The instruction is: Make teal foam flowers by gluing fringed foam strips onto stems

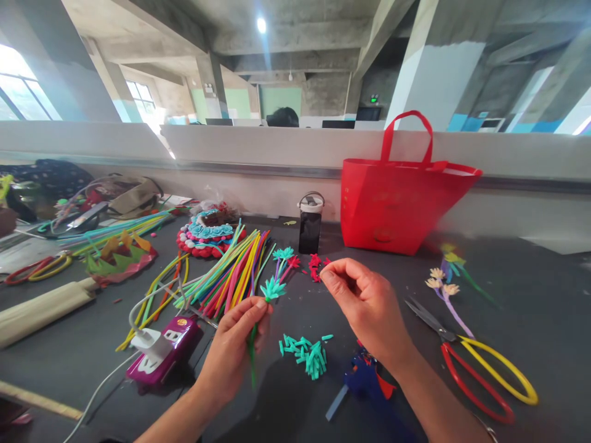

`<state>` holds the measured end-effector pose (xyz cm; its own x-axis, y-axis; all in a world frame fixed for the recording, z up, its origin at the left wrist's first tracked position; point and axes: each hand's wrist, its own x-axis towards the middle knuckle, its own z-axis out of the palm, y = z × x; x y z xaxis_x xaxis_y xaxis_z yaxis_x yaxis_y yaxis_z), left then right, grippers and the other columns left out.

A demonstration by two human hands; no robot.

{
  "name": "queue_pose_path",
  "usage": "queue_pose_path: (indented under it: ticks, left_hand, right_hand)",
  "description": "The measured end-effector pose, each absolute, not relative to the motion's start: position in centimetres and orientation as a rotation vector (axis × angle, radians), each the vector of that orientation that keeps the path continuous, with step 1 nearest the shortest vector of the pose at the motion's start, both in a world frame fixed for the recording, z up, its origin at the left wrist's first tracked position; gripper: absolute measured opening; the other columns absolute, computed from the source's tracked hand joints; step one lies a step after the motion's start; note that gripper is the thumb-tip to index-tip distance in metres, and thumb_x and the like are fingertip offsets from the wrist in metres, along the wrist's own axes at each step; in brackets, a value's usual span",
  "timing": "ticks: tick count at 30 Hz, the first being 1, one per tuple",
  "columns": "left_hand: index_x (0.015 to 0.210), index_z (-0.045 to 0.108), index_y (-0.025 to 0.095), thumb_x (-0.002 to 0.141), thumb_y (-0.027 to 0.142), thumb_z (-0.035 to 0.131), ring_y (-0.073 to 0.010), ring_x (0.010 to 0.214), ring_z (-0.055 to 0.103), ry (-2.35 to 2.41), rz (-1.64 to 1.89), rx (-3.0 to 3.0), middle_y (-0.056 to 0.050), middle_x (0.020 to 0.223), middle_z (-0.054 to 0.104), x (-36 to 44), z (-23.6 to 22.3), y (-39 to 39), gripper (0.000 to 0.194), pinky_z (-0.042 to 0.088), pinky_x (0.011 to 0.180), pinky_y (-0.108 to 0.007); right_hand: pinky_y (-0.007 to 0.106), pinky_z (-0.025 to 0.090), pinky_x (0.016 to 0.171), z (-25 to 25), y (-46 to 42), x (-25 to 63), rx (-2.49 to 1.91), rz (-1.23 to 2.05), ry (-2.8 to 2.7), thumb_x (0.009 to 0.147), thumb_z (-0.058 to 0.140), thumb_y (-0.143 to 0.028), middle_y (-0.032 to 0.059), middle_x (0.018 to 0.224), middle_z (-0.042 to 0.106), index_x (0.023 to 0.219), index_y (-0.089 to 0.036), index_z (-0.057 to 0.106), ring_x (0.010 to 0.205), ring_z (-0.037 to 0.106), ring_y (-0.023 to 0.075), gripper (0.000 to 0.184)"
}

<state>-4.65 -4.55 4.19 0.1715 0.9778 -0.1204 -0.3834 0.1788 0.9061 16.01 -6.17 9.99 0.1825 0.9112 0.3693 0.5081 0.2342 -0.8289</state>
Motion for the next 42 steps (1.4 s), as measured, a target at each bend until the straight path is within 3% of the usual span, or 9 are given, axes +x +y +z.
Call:
queue_pose_path:
  ticks: [6,13,21,28,35,42]
  left_hand:
    - [0.076,0.061,0.015,0.079,0.037,0.073,-0.0051,0.044,0.038,0.717,1.121,0.722,0.006,0.056,0.044,-5.0,4.2,-4.2,0.026,0.027,0.044,-0.020]
    - [0.077,0.060,0.015,0.081,0.037,0.072,-0.0046,0.042,0.036,0.623,1.034,0.649,0.006,0.055,0.044,-4.9,4.1,-4.2,0.026,0.026,0.041,-0.019]
    - [0.076,0.057,0.016,0.082,0.038,0.070,-0.0055,0.042,0.036,0.646,1.000,0.681,0.005,0.055,0.046,-4.5,3.8,-4.8,0.026,0.027,0.041,-0.020]
    - [0.076,0.059,0.015,0.083,0.039,0.069,-0.0056,0.042,0.036,0.676,1.009,0.747,0.005,0.053,0.045,-4.2,3.6,-5.1,0.027,0.026,0.042,-0.020]
    - [0.078,0.060,0.015,0.084,0.038,0.069,-0.0056,0.042,0.037,0.679,1.029,0.731,0.005,0.054,0.046,-4.2,3.5,-5.2,0.025,0.027,0.042,-0.020]
    - [0.079,0.059,0.015,0.084,0.039,0.070,-0.0042,0.042,0.035,0.612,0.999,0.640,0.006,0.055,0.045,-4.5,3.7,-4.9,0.026,0.024,0.041,-0.019]
  right_hand:
    - [0.024,0.034,0.049,9.6,-5.1,17.2,-1.478,0.325,-1.376,0.089,0.060,-0.052,-0.0051,0.054,0.051,0.085,-0.022,0.069,0.048,0.045,0.0104,0.032]
    - [0.023,0.038,0.050,8.5,-4.8,14.6,-1.359,0.874,-1.528,0.088,0.058,-0.052,-0.0035,0.061,0.055,0.089,-0.019,0.070,0.050,0.050,0.0101,0.035]
    - [0.022,0.040,0.051,6.3,-4.8,11.5,-1.170,1.280,-1.460,0.079,0.071,-0.047,-0.0016,0.070,0.061,0.096,-0.016,0.069,0.057,0.049,0.0091,0.036]
    - [0.022,0.038,0.051,6.4,-5.1,10.9,-1.143,1.208,-1.386,0.079,0.071,-0.044,-0.0035,0.061,0.058,0.071,-0.018,0.065,0.054,0.046,0.0088,0.027]
    - [0.022,0.032,0.050,6.2,-5.4,11.3,-1.154,1.229,-1.216,0.080,0.068,-0.039,-0.0067,0.055,0.047,0.072,-0.019,0.061,0.051,0.039,0.0084,0.023]
    - [0.024,0.036,0.054,7.5,-4.8,13.7,-1.053,1.051,-1.057,0.081,0.071,-0.035,-0.0080,0.053,0.043,0.072,-0.019,0.062,0.051,0.040,0.0083,0.021]
